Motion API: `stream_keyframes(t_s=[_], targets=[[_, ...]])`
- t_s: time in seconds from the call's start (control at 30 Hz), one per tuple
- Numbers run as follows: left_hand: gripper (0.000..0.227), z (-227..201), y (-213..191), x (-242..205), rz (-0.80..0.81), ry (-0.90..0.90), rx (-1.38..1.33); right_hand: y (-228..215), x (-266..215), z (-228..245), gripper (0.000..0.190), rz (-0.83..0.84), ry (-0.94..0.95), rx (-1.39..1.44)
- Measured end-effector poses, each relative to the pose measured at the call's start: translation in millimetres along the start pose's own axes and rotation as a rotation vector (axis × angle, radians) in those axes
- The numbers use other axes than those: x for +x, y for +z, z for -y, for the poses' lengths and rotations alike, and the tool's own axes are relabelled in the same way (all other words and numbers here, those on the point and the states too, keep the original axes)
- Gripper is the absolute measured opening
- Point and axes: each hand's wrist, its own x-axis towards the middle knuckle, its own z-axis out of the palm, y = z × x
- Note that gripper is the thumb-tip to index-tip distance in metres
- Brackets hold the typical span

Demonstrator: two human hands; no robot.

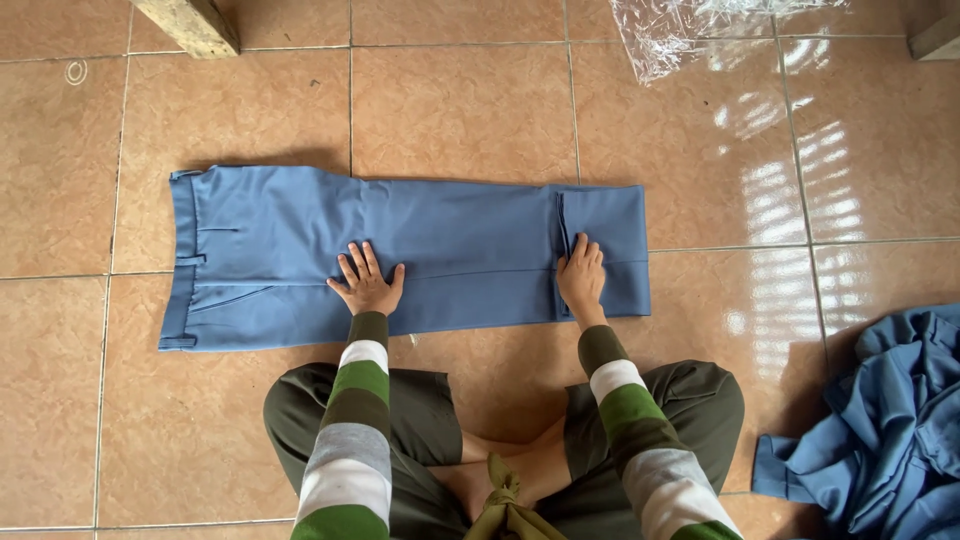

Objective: Folding a pair of blue pants into a neat square while sitting on the floor.

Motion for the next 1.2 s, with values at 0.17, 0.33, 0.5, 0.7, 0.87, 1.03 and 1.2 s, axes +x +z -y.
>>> stream_keyframes(t_s=[0.17,0.33,0.5,0.7,0.87,1.03,1.2], targets=[[0.090,-18,-3,-14,0.028,0.022,0.008,21,7,-22,0.058,-0.041,0.032,-0.175],[0.091,-33,-28,-37,0.044,0.114,-0.085,38,23,-65,0.060,-0.046,0.098,-0.212],[0.084,-33,-25,-50,-0.262,0.253,-0.204,46,39,-117,0.056,-0.064,0.183,-0.272],[0.074,-36,10,-54,-0.292,0.291,-0.100,18,48,-138,0.049,0.085,0.294,-0.043],[0.073,-38,16,-53,-0.363,0.284,-0.113,-9,49,-113,0.043,0.048,0.227,0.258],[0.071,-38,19,-52,-0.455,0.287,-0.096,-5,44,-14,0.045,0.027,0.091,0.424],[0.073,-38,13,-54,-0.450,0.278,-0.162,24,22,98,0.052,0.157,-0.148,0.617]])
